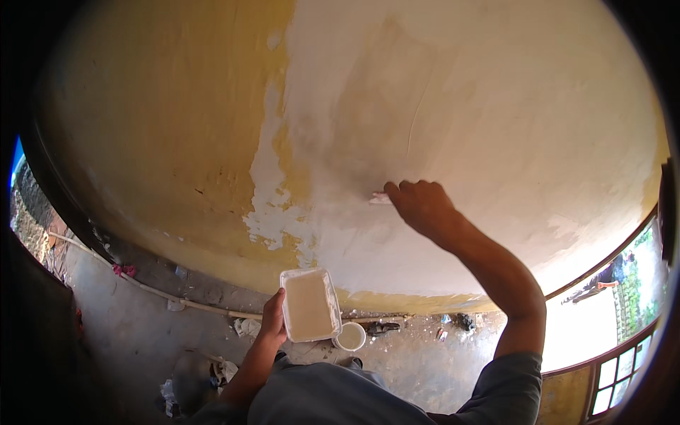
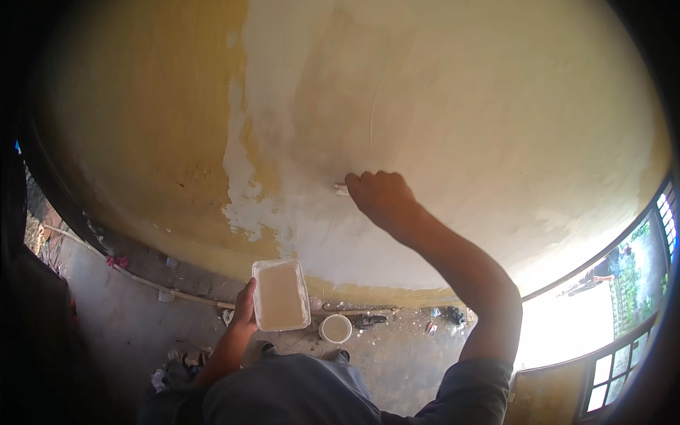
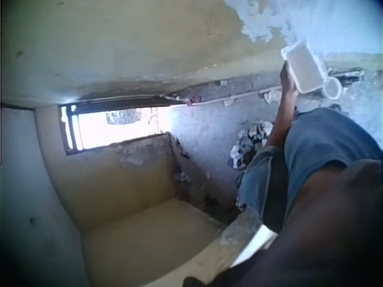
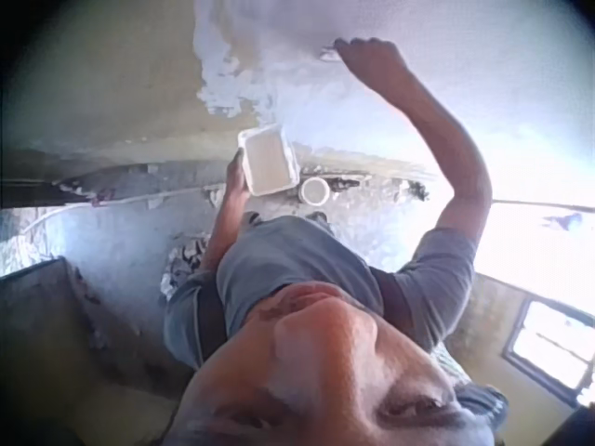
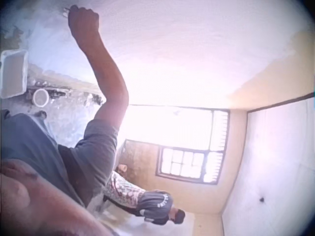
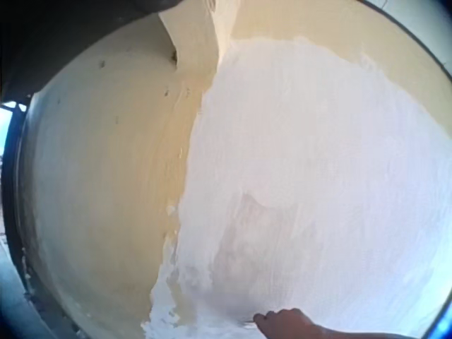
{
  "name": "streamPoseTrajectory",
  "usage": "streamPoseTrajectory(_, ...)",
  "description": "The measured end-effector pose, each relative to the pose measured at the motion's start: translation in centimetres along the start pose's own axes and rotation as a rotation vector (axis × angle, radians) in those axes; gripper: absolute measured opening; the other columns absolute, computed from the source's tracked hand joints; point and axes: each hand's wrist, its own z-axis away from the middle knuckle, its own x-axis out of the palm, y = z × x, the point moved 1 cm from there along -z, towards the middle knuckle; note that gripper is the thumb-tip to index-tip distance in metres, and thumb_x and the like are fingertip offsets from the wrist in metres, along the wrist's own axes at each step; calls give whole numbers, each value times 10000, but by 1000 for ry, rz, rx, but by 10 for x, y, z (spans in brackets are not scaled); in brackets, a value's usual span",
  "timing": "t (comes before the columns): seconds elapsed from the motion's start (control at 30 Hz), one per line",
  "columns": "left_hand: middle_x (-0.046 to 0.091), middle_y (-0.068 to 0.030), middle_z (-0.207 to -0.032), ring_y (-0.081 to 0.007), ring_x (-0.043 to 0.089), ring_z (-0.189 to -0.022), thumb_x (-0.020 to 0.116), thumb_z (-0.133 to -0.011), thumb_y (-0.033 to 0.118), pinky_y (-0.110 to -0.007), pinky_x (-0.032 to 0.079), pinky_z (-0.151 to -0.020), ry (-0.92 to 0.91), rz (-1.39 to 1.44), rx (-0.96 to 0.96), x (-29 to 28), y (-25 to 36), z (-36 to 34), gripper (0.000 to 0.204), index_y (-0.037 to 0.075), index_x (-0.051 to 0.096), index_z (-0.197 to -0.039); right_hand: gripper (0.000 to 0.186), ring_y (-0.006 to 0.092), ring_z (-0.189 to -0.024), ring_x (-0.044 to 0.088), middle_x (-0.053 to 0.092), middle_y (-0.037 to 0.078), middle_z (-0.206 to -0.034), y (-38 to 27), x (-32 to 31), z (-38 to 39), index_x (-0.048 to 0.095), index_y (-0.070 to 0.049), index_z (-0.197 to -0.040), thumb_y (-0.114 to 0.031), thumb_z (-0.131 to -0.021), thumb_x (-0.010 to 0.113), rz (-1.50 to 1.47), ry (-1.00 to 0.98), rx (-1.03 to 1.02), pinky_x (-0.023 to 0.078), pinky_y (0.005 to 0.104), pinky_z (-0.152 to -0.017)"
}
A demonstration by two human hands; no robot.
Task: The person applies plaster to a wall using a putty knife, frequently dipping the tool into a plastic container held in their other hand.
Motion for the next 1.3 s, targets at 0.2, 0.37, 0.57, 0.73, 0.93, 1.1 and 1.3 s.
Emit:
streamPoseTrajectory(0.2,649,-146,-1205,-254,665,-1084,504,-1036,379,-407,561,-917,11,-24,25,2,3,1,486,-12,538,-1324,301,301,-889,713,733,94,-1035,95,-131,-16,667,-151,-1134,-43,-870,570,158,461,267,564,436,-760)
streamPoseTrajectory(0.37,652,-139,-1195,-245,668,-1072,515,-1033,386,-401,562,-910,1,-12,-10,10,-5,1,485,-7,542,-1315,203,171,-689,665,733,72,-850,148,-179,25,697,-36,-1096,-155,-934,666,-556,921,276,534,316,-649)
streamPoseTrajectory(0.57,652,-135,-1195,-242,668,-1072,527,-1028,390,-397,561,-906,-76,83,-82,-10,-19,-10,487,-2,541,-1317,271,252,-674,699,720,161,-804,-26,-21,-53,658,-47,-1115,-222,-915,711,-1173,620,317,547,380,-657)
streamPoseTrajectory(0.73,648,-137,-1205,-245,664,-1081,525,-1029,391,-402,559,-913,-65,35,-69,-2,-15,-7,493,-2,534,-1325,258,448,-830,675,703,226,-850,-98,-15,-113,622,-13,-1066,-177,-890,717,-1075,610,301,544,473,-726)
streamPoseTrajectory(0.93,642,-139,-1217,-249,659,-1092,521,-1030,393,-408,557,-921,-63,24,-57,5,-13,-7,499,-2,526,-1336,237,386,-845,714,733,192,-898,-19,4,-57,632,-36,-1121,-170,-931,679,-890,731,515,558,426,-723)
streamPoseTrajectory(1.1,638,-141,-1227,-252,656,-1101,519,-1031,394,-413,555,-928,-92,27,-57,12,-12,-6,505,-2,519,-1344,282,115,-739,647,727,88,-930,138,86,151,602,4,-1183,-138,-946,661,-1100,881,797,515,253,-615)
streamPoseTrajectory(1.3,632,-144,-1239,-256,651,-1112,516,-1032,396,-419,553,-936,-133,36,-76,18,-14,-13,512,-2,511,-1355,275,71,-650,550,701,60,-873,34,7,59,614,3,-1136,-183,-953,699,-1436,920,499,461,234,-567)
